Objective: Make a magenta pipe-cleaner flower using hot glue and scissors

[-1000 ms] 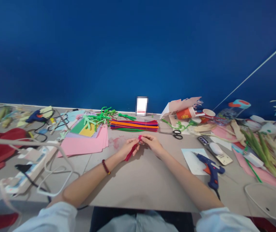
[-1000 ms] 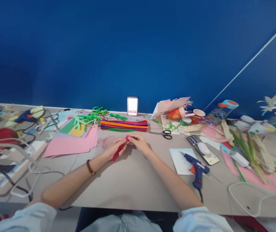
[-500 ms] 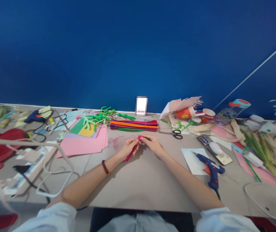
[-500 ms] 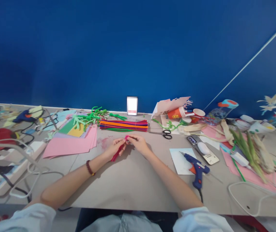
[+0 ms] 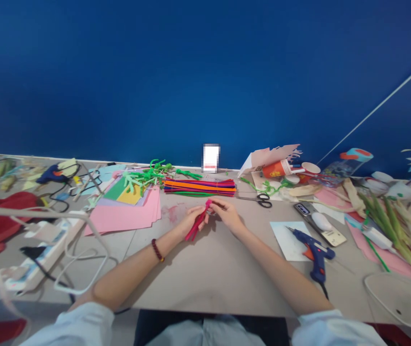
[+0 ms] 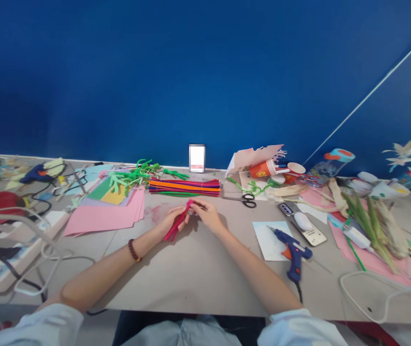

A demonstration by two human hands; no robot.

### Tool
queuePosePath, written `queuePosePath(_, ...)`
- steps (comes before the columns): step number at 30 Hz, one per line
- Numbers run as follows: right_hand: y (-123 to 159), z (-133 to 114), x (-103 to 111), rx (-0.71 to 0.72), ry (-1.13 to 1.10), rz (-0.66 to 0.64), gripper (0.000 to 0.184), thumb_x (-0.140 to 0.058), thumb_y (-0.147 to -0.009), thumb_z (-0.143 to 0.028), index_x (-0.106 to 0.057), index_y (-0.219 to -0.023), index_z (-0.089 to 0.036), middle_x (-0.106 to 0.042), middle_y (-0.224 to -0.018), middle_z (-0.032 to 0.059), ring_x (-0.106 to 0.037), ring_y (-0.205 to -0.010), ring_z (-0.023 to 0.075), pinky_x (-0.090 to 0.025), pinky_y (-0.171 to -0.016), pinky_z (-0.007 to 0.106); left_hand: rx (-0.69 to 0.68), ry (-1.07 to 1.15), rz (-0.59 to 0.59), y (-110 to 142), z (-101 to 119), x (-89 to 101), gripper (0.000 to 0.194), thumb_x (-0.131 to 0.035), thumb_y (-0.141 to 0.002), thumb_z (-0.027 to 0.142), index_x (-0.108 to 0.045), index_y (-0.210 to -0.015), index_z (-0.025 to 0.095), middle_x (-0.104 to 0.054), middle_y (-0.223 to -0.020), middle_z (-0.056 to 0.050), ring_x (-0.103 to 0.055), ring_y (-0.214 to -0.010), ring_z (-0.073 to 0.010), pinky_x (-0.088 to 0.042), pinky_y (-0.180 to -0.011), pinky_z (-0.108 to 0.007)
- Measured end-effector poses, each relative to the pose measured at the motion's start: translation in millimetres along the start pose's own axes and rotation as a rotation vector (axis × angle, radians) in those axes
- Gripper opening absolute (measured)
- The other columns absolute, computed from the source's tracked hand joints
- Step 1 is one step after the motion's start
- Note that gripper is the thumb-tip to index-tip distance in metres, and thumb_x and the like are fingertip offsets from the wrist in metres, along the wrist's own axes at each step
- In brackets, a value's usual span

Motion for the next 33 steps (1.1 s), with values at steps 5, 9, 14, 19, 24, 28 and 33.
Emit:
queuePosePath(5, -2, 2, 2, 0.002, -0.011, -0.022, 0.034, -0.068, -0.071, -0.040, -0.069, -0.100, -0.023, -0.068, -0.090, 0.0030, -0.062, -0.073, 0.0139, -0.049, -0.061, 0.026, 0.005, 0.072, -0.033, 1, 2, -2.9, 0.028, -0.064, -0.074, 0.039, -0.058, -0.085, 0.014, -0.063, -0.063, -0.001, -0.048, -0.038, -0.0077, -0.032, -0.039, -0.020)
queuePosePath(9, -6, 7, 5, 0.093, 0.036, -0.017, 0.037, -0.072, -0.067, -0.038, -0.070, -0.099, -0.021, -0.068, -0.087, 0.0035, -0.061, -0.074, 0.0146, -0.049, -0.066, 0.027, 0.007, 0.026, -0.052, 2, 2, -5.2, 0.032, -0.065, -0.074, 0.043, -0.060, -0.084, 0.012, -0.065, -0.068, -0.005, -0.053, -0.045, -0.0093, -0.041, -0.046, -0.022)
queuePosePath(14, -9, 14, 6, 0.095, 0.080, -0.003, 0.036, -0.071, -0.067, -0.041, -0.069, -0.096, -0.019, -0.066, -0.083, 0.0037, -0.061, -0.071, 0.0154, -0.050, -0.063, 0.028, 0.009, -0.052, -0.036, 3, 2, -5.5, 0.035, -0.064, -0.074, 0.047, -0.061, -0.081, 0.012, -0.064, -0.068, -0.005, -0.054, -0.049, -0.0099, -0.043, -0.049, -0.022)
queuePosePath(19, -11, 15, 8, 0.061, 0.046, -0.005, 0.041, -0.067, -0.070, -0.043, -0.065, -0.103, -0.018, -0.065, -0.077, 0.0024, -0.056, -0.060, 0.0117, -0.048, -0.057, 0.026, 0.015, -0.151, -0.015, 1, 0, -3.1, 0.033, -0.068, -0.069, 0.045, -0.062, -0.078, 0.013, -0.061, -0.064, -0.002, -0.054, -0.050, -0.0094, -0.040, -0.050, -0.021)
queuePosePath(24, -13, -4, 19, 0.159, 0.261, 0.066, 0.034, -0.059, -0.077, -0.040, -0.064, -0.104, -0.019, -0.068, -0.090, 0.0061, -0.060, -0.069, 0.0156, -0.048, -0.064, 0.029, 0.029, -0.266, 0.085, -2, -2, 0.4, 0.026, -0.064, -0.072, 0.038, -0.062, -0.071, 0.013, -0.055, -0.054, 0.002, -0.038, -0.036, -0.0045, -0.022, -0.037, -0.020)
queuePosePath(28, -28, -31, 29, 0.369, 0.426, 0.158, 0.023, -0.053, -0.082, -0.032, -0.068, -0.096, -0.020, -0.068, -0.099, 0.0081, -0.062, -0.090, 0.0210, -0.047, -0.082, 0.035, -0.014, -0.246, 0.148, -3, -2, -1.3, 0.027, -0.062, -0.074, 0.041, -0.059, -0.069, 0.014, -0.043, -0.044, 0.006, -0.031, -0.033, -0.0049, -0.018, -0.036, -0.021)
queuePosePath(33, -65, -44, 19, 0.444, 0.917, 0.042, 0.023, -0.050, -0.081, -0.013, -0.070, -0.092, -0.017, -0.069, -0.097, 0.0086, -0.061, -0.093, 0.0201, -0.044, -0.087, 0.033, -0.057, -0.265, 0.106, -2, -2, -3.5, 0.028, -0.059, -0.076, 0.041, -0.059, -0.069, 0.015, -0.049, -0.050, 0.002, -0.041, -0.041, -0.0074, -0.028, -0.041, -0.021)
Point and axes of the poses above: each hand's wrist, its own y-axis away from the middle knuckle, its own x-axis out of the back of the hand, z = x × y, the point moved 4 cm from there along -y, towards the middle knuckle
